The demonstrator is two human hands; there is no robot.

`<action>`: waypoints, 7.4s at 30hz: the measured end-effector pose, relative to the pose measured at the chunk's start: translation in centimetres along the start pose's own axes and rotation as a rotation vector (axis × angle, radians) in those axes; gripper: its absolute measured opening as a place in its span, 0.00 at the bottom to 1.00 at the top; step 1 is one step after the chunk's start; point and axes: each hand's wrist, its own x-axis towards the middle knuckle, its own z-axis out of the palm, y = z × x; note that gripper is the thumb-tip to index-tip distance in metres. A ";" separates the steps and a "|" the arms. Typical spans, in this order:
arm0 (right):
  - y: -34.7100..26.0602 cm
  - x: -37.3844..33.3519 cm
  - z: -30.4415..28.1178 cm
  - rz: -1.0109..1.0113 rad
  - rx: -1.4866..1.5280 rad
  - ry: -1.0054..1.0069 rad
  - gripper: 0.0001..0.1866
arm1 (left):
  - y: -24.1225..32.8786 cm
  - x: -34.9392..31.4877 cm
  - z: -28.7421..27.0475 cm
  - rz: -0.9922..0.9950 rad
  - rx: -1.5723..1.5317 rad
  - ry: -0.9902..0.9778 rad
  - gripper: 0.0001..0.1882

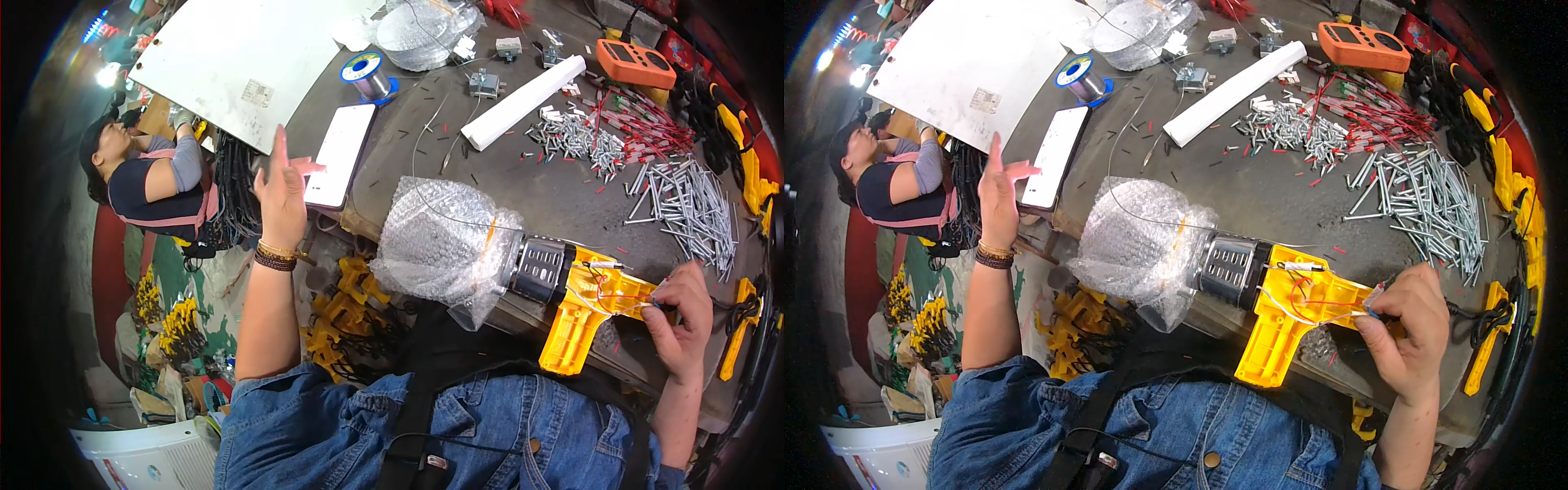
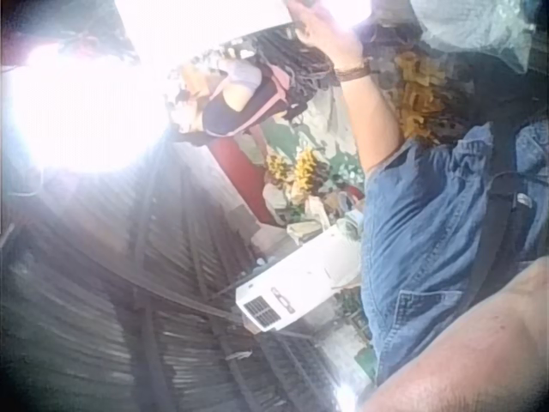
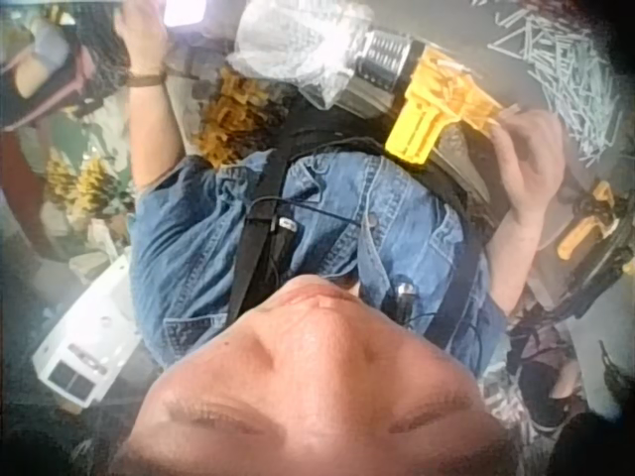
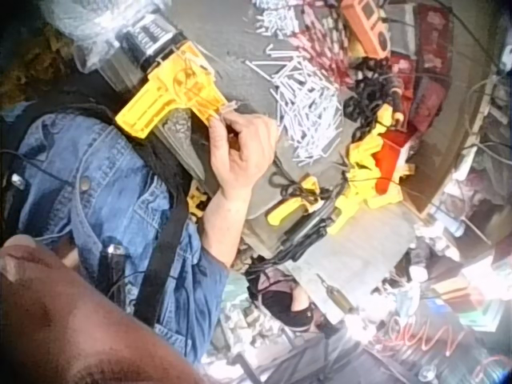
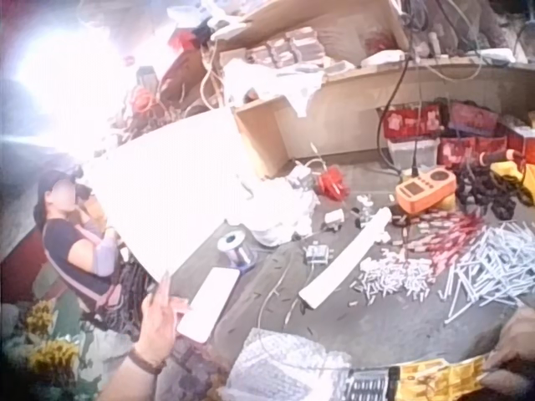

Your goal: Soldering internal electrical connections and assembling the yellow plastic casing of a handheld electronic tool using a power screwdriver.

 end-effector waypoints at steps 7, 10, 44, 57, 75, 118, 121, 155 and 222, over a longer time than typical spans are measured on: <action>-0.1 0.0 0.0 -0.010 0.014 0.006 0.12 | -0.9 0.9 -0.3 0.037 0.056 0.108 0.40; -0.1 0.1 0.1 -0.007 0.004 0.009 0.12 | -0.1 -0.1 0.1 0.080 0.094 0.182 0.37; -0.2 0.0 -0.1 -0.012 -0.010 0.025 0.11 | 4.6 -1.7 1.7 -0.065 0.030 0.066 0.31; -1.9 1.7 -1.5 0.039 -0.059 -0.166 0.08 | 25.6 -4.4 7.3 0.774 -0.142 -0.031 0.16; -1.8 3.4 -0.4 0.070 0.147 -0.271 0.10 | 25.6 -5.1 9.7 0.648 -0.205 -0.003 0.05; -5.9 1.5 4.8 -0.182 -0.247 -0.178 0.18 | 23.3 -1.9 6.7 0.533 -0.686 -0.400 0.34; -5.8 1.7 5.0 -0.187 -0.330 -0.199 0.16 | 22.5 -1.1 6.1 0.546 -0.641 -0.507 0.37; -5.6 -1.2 -0.7 -0.122 0.072 -0.128 0.15 | 12.6 18.0 4.4 -0.257 -1.268 -0.307 0.20; -5.9 -1.3 -2.6 0.222 -0.110 -0.381 0.21 | 20.2 -0.7 6.5 0.621 -0.291 -0.468 0.39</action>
